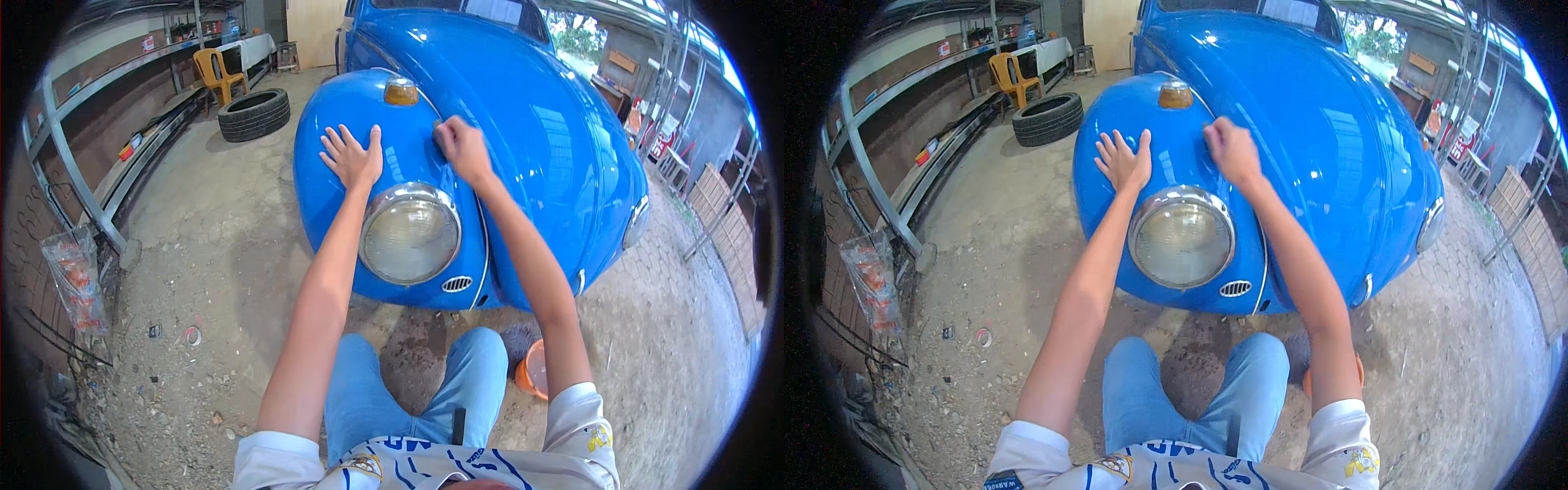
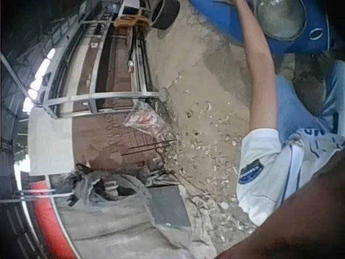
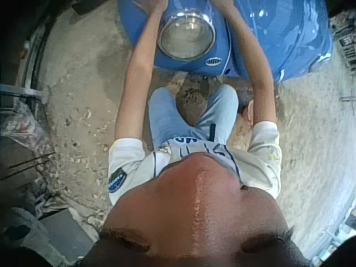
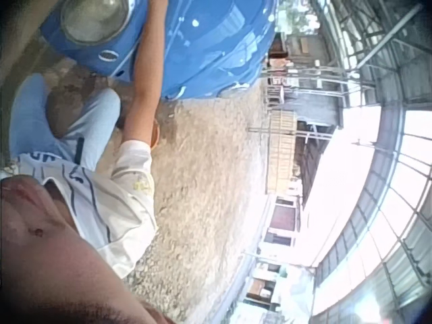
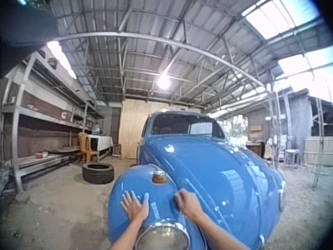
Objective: The person wets sandpaper in a bucket of water and sands the hood, front lower section, and headlight fender of a car by hand.
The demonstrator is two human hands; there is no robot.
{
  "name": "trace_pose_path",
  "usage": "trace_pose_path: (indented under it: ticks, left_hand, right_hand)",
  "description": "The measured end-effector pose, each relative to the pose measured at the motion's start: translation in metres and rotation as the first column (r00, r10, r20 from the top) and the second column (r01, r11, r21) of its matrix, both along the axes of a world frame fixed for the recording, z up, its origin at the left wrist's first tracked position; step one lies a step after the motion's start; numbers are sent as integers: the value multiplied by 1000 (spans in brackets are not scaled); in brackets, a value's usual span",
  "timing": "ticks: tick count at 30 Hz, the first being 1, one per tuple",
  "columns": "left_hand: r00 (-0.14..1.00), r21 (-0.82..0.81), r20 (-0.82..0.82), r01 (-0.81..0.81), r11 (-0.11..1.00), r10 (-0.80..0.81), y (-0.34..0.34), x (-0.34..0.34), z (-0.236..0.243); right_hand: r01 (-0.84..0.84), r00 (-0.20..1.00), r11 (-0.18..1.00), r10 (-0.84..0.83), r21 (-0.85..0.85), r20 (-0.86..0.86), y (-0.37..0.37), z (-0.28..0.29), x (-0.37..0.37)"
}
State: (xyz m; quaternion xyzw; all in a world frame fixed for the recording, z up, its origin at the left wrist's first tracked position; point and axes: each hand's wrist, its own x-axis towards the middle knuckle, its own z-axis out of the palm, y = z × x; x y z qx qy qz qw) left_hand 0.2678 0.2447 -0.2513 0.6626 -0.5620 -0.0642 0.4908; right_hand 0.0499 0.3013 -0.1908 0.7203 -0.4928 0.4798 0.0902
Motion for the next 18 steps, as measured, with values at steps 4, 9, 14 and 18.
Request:
trace_pose_path:
  ticks: [4, 9, 14, 18]
  left_hand:
    - [1000, -56, -22, 16, 998, -17, 3, 3, -1]
    - [999, -51, -35, 11, 999, -12, 3, 3, -1]
    - [999, -34, -34, 1, 999, -2, 1, 1, 0]
    - [1000, -41, -3, -19, 999, 19, 0, 1, 1]
  right_hand:
    - [17, 974, 948, 57, -319, 220, -25, 82, -20]
    - [76, 995, 919, -48, -387, 82, -74, 120, -16]
    - [250, 828, 965, -168, 84, -535, -130, 60, -9]
    - [291, 539, 918, -390, -270, -746, -164, 42, -10]
